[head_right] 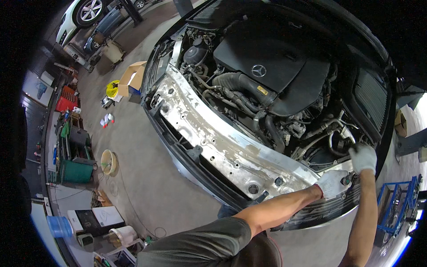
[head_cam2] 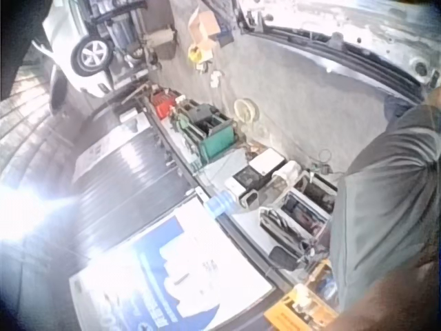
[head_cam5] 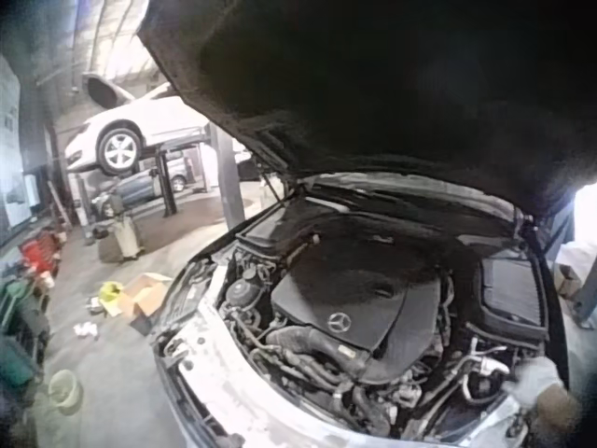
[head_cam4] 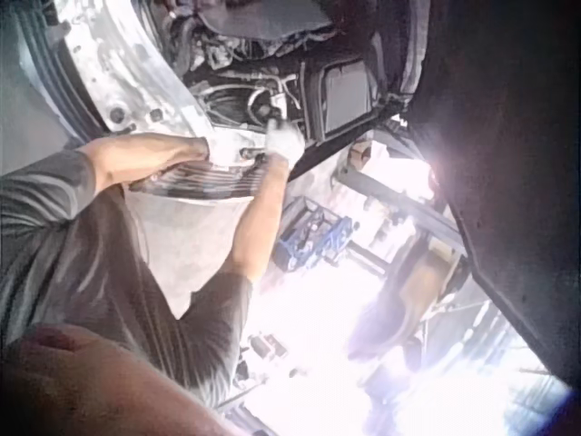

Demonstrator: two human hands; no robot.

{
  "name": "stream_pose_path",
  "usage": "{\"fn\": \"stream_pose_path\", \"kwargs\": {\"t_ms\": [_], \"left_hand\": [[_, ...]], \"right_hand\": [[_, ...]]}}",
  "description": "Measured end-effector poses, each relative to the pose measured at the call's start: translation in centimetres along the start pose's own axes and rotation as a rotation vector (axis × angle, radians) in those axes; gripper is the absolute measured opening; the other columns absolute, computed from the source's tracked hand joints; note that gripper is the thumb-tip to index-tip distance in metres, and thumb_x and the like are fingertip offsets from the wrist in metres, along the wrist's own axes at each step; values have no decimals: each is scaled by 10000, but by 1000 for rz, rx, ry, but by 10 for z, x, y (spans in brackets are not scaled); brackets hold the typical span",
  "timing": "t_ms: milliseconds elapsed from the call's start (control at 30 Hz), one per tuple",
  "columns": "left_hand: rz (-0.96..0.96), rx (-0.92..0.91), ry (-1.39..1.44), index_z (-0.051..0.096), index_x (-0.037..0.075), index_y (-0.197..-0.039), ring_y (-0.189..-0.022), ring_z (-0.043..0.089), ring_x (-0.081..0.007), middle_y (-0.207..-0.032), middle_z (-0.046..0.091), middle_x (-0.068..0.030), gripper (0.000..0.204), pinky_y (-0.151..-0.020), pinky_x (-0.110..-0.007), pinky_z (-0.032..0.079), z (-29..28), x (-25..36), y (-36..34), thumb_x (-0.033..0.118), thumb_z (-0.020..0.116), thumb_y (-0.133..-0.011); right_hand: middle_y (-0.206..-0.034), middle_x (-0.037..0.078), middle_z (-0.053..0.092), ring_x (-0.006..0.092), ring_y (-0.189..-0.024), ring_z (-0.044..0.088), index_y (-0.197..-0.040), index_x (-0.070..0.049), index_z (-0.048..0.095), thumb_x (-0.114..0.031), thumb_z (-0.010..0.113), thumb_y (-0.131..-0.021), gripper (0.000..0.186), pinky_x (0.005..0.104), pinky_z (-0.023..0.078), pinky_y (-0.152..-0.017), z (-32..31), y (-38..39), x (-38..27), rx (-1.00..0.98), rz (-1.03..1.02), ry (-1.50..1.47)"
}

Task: The person uses a power tool to remove bolts from the front bumper of a car with the hood open. They then wipe the exposed metal surface with a white cloth.

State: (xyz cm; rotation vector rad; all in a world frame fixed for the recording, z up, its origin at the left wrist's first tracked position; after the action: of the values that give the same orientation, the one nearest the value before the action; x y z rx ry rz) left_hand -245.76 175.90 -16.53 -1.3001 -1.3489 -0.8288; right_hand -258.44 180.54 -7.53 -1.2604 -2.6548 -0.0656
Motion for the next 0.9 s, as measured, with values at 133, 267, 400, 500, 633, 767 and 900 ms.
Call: {"fn": "stream_pose_path", "kwargs": {"t_ms": [133,267,400,500,633,767,900], "left_hand": [[47,44,71,720,84,-1034,-965,702,-419,-987,740,-206,260,-866,-504,562,13,-9,-6,299,653,-904],[165,104,143,722,107,-1013,-981,705,-398,-988,740,-188,183,-867,-485,563,26,-16,-6,228,666,-887],[70,42,163,712,115,-996,-950,706,-400,-993,733,-154,160,-845,-478,567,17,-14,-8,205,648,-879],[14,49,74,699,122,-1006,-967,707,-381,-1008,730,-158,151,-833,-474,568,34,-28,-13,182,670,-871],[9,28,70,693,105,-1008,-971,701,-411,-1011,725,-188,202,-846,-494,565,31,-32,-17,202,714,-832],[78,-220,30,717,97,-1074,-981,701,-429,-1022,738,-221,274,-867,-488,562,21,-17,-7,232,714,-835],[49,-262,74,719,101,-1061,-992,708,-403,-1019,743,-195,244,-876,-466,558,15,-26,-25,219,701,-848]], "right_hand": [[-883,211,666,430,-914,620,-871,-26,692,-335,616,-1003,344,543,464,-834,-10,65,32,69,-78,-88],[-890,253,649,463,-903,608,-927,-18,634,-328,526,-1064,356,575,452,-803,7,161,30,-2,10,-32],[-1001,302,690,502,-870,670,-1226,7,574,-245,581,-1033,318,525,527,-788,-7,181,-43,-118,275,-653],[-1043,312,692,481,-944,684,-1214,35,568,-240,620,-998,353,455,535,-850,-7,165,-74,-406,675,-1096],[-1124,289,709,448,-1059,695,-1215,18,568,-205,680,-861,433,485,539,-945,-21,144,-45,-527,334,-211],[-1058,210,707,375,-1041,677,-1141,-51,658,-130,588,-884,279,457,533,-969,-7,115,23,-184,-183,416],[-1056,225,727,385,-970,712,-1174,-10,636,-146,577,-937,279,503,560,-903,-6,120,-4,-433,187,344]]}}
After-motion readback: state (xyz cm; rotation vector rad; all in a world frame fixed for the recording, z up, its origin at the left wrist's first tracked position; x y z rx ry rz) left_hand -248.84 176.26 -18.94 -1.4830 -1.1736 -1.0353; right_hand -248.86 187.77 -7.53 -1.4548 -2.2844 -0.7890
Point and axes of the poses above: each hand's wrist, its own y-axis away from the middle knuckle, its own z-axis out of the palm, x = y × z, the point moved 4 cm from there along -y, towards the middle knuckle
